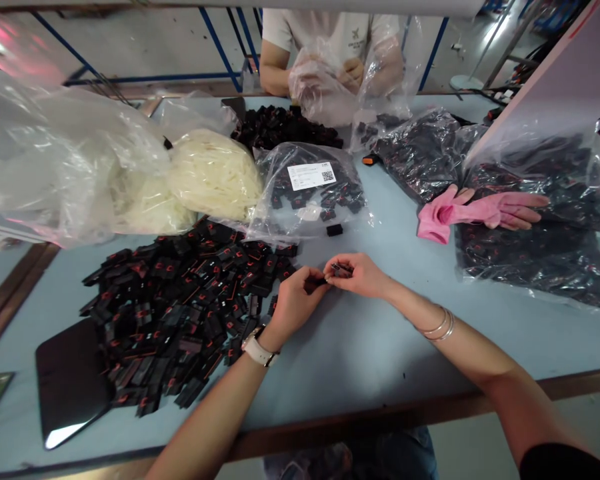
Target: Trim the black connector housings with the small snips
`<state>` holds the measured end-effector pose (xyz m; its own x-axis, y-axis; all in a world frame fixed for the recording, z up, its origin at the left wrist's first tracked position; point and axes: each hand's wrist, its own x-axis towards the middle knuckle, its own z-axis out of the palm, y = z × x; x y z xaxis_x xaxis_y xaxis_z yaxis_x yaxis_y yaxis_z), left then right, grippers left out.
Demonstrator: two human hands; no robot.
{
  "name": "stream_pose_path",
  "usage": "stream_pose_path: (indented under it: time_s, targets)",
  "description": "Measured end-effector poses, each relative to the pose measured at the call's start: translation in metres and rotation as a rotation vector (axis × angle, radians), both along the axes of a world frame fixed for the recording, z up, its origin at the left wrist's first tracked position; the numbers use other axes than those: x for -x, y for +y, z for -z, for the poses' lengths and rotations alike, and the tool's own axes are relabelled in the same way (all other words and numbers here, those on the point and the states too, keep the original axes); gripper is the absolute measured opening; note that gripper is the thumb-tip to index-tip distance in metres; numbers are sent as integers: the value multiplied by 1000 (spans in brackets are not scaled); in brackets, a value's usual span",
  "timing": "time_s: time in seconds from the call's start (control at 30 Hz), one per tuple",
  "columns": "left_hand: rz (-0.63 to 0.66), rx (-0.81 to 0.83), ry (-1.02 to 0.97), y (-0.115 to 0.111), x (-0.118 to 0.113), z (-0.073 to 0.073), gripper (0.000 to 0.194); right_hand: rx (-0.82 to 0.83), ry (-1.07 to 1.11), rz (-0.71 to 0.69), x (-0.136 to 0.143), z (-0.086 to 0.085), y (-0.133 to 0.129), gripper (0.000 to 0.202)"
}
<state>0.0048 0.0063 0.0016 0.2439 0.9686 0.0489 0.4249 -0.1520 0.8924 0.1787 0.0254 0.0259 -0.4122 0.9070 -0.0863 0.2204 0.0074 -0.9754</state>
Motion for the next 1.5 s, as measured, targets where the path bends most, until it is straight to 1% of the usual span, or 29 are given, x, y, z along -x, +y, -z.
stream_pose_path:
  time_s: [0.17,0.4,0.7,0.93,1.07,1.17,1.33,1.43,1.5]
  targets:
    - [0,-7,3,0,-1,-2,12,17,-33,0,-1,-1,0,16]
    - [9,-34,2,0,-2,-2,12,41,-14,-3,-2,1,0,21]
    - [28,-101,73,-1,-1,0,7,103,59,-29,0,7,2,24]
    - [38,-119,110,-2,0,1,6,204,141,-18,2,6,5,34]
    - [34,-133,128,-1,0,0,7,226,139,-25,-1,7,6,41]
    - [31,-138,125,-1,-1,-1,8,200,116,-26,-3,8,6,39]
    - [27,-110,95,-1,-1,1,8,87,61,-35,-4,11,4,35]
    - [20,-101,92,-1,-1,2,8,-13,2,-35,-3,10,1,31]
    - [20,-101,100,-1,0,2,8,-114,-66,-44,-4,9,-1,27]
